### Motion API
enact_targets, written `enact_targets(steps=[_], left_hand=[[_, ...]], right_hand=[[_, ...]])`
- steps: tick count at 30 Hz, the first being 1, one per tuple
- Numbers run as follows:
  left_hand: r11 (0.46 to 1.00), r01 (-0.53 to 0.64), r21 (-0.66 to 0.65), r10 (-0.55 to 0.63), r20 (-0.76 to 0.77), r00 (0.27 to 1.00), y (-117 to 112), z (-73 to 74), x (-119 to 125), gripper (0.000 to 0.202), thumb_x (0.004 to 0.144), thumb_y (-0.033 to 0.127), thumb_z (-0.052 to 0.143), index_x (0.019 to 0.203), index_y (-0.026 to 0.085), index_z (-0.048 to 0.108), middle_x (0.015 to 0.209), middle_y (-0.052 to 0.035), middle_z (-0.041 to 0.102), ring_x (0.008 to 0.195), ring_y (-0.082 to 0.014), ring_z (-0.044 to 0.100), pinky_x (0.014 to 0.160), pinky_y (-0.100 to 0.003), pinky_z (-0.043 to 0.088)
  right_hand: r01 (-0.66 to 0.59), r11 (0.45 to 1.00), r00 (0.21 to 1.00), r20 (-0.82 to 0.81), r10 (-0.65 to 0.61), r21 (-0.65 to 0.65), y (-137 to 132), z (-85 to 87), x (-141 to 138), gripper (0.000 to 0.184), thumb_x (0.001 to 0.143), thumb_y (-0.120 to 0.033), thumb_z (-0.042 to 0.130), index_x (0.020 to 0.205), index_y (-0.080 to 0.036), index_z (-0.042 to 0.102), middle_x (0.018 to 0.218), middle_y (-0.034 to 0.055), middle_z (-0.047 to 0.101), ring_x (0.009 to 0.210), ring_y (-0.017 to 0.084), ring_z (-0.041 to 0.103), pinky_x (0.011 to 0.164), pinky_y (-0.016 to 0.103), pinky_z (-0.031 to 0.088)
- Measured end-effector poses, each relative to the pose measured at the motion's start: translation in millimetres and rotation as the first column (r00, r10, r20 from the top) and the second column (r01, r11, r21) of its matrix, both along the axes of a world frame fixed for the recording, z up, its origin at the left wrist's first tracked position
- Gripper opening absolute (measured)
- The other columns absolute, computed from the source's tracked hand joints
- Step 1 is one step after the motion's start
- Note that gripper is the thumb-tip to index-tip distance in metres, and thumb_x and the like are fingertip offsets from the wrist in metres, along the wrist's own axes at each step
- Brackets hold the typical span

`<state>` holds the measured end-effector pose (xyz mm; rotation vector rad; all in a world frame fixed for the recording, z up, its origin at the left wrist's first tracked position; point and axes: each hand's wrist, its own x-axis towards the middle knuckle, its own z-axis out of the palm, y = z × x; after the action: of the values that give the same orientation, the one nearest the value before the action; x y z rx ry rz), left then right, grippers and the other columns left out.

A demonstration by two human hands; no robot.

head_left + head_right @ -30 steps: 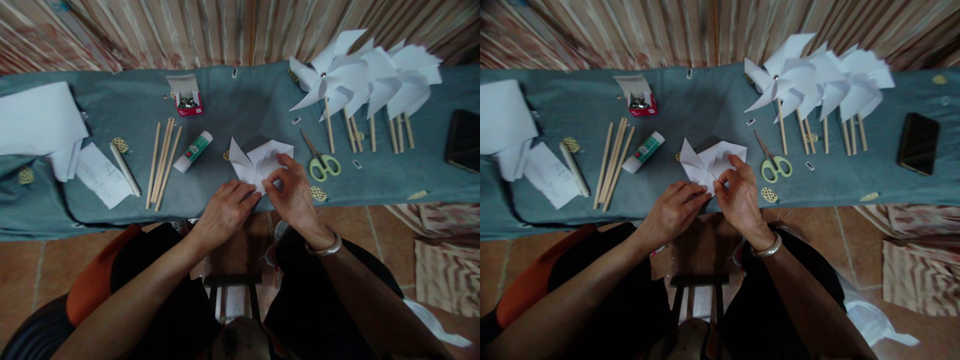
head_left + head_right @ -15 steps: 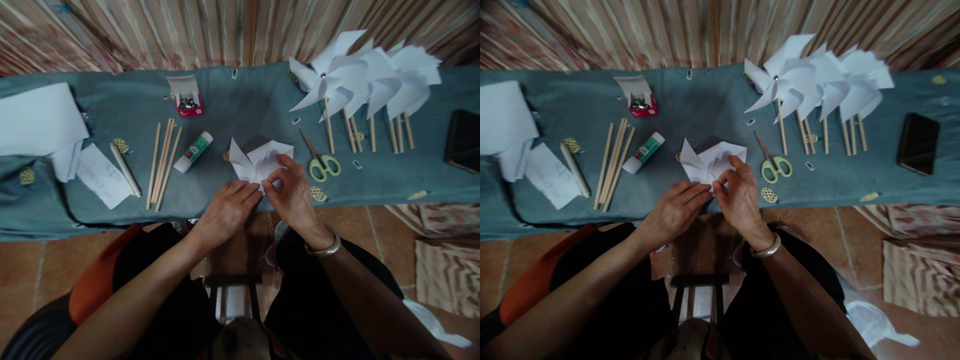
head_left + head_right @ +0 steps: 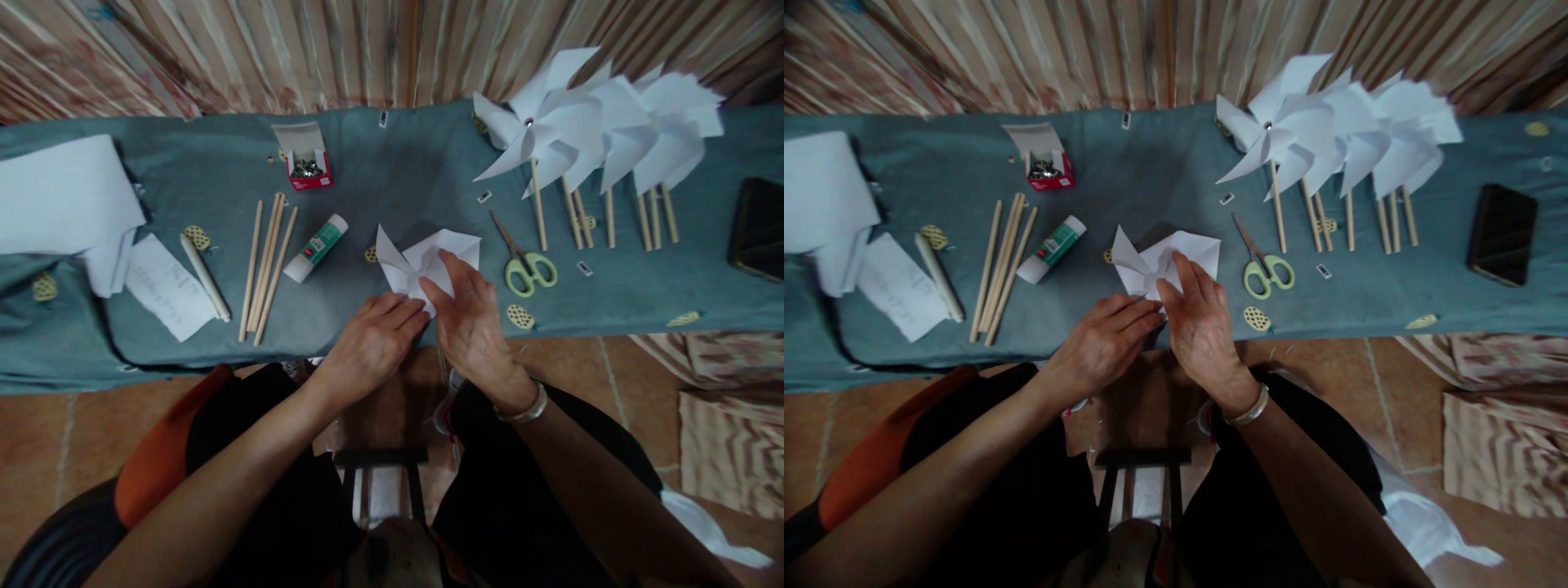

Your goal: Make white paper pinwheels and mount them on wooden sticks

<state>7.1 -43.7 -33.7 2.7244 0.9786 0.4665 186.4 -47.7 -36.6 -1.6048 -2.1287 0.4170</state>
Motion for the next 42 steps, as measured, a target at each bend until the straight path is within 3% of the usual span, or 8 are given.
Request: enact_targets(steps=[5, 13, 24, 29, 33, 37, 42], left_hand=[[1.000, 0.002, -0.016, -0.002, -0.002, 1.000, 0, 0.1, 0, 0.029, 0.098, 0.018, 0.041, 0.118, 0.011, 0.061, 0.117, -0.0113, 0.066, 0.105, -0.0243, 0.056, 0.086, -0.039, 0.049], [0.999, -0.034, -0.019, 0.035, 0.032, 0.999, -2, 3.2, 1, 0.026, 0.098, 0.018, 0.042, 0.109, 0.013, 0.064, 0.113, -0.0110, 0.065, 0.098, -0.0226, 0.057, 0.084, -0.037, 0.050], [0.997, -0.070, -0.032, 0.071, 0.025, 0.997, 1, 1.0, 5, 0.021, 0.095, 0.022, 0.051, 0.107, 0.013, 0.066, 0.105, -0.0104, 0.065, 0.096, -0.0237, 0.057, 0.081, -0.039, 0.050], [0.998, -0.066, 0.024, 0.064, 0.058, 0.996, 2, 0.8, 4, 0.021, 0.095, 0.020, 0.050, 0.105, 0.012, 0.067, 0.105, -0.0107, 0.067, 0.096, -0.0232, 0.059, 0.080, -0.038, 0.052], [0.997, -0.054, 0.054, 0.048, 0.096, 0.994, 4, 0.8, -1, 0.021, 0.095, 0.021, 0.052, 0.104, 0.012, 0.068, 0.103, -0.0101, 0.068, 0.096, -0.0227, 0.060, 0.081, -0.037, 0.054], [0.995, -0.068, 0.070, 0.062, 0.088, 0.994, 15, -0.2, -14, 0.021, 0.095, 0.019, 0.050, 0.103, 0.014, 0.069, 0.104, -0.0102, 0.069, 0.093, -0.0210, 0.061, 0.081, -0.036, 0.055], [0.985, -0.152, 0.086, 0.140, 0.126, 0.982, 29, -0.9, -28, 0.022, 0.092, 0.013, 0.049, 0.105, 0.014, 0.067, 0.112, -0.0110, 0.068, 0.102, -0.0237, 0.061, 0.087, -0.040, 0.053]], right_hand=[[-0.023, 0.999, 1.000, -0.011, 0.023, -0.022, -2, -6.5, -4, 0.040, 0.090, -0.011, 0.043, 0.124, -0.030, 0.053, 0.153, 0.0072, 0.041, 0.145, 0.033, 0.031, 0.107, 0.057, 0.036], [-0.050, 0.999, 0.994, -0.101, 0.047, -0.018, -5, -10.4, -4, 0.052, 0.088, -0.009, 0.046, 0.131, -0.037, 0.046, 0.153, 0.0019, 0.042, 0.150, 0.029, 0.021, 0.114, 0.059, 0.028], [-0.036, 0.999, 0.997, -0.066, 0.038, 0.034, 2, -6.6, -8, 0.043, 0.086, -0.008, 0.045, 0.120, -0.030, 0.057, 0.148, 0.0059, 0.047, 0.148, 0.031, 0.023, 0.113, 0.059, 0.031], [-0.020, 0.992, 0.997, -0.067, 0.029, 0.128, 9, -3.9, 7, 0.044, 0.084, -0.010, 0.043, 0.123, -0.022, 0.059, 0.146, 0.0102, 0.048, 0.145, 0.030, 0.032, 0.113, 0.053, 0.035], [0.117, 0.984, 0.992, -0.052, -0.111, 0.135, 25, -3.2, 25, 0.048, 0.085, -0.015, 0.043, 0.131, -0.011, 0.055, 0.144, 0.0184, 0.050, 0.138, 0.032, 0.043, 0.112, 0.054, 0.037], [0.125, 0.985, 0.992, -0.044, -0.120, 0.118, 35, -1.8, 36, 0.043, 0.090, -0.024, 0.044, 0.129, -0.013, 0.058, 0.132, 0.0168, 0.062, 0.126, 0.031, 0.056, 0.106, 0.052, 0.044], [0.197, 0.974, 0.980, -0.030, -0.194, 0.111, 32, 8.3, 38, 0.036, 0.089, -0.030, 0.050, 0.115, -0.014, 0.068, 0.111, 0.0140, 0.073, 0.105, 0.031, 0.067, 0.096, 0.049, 0.051]])
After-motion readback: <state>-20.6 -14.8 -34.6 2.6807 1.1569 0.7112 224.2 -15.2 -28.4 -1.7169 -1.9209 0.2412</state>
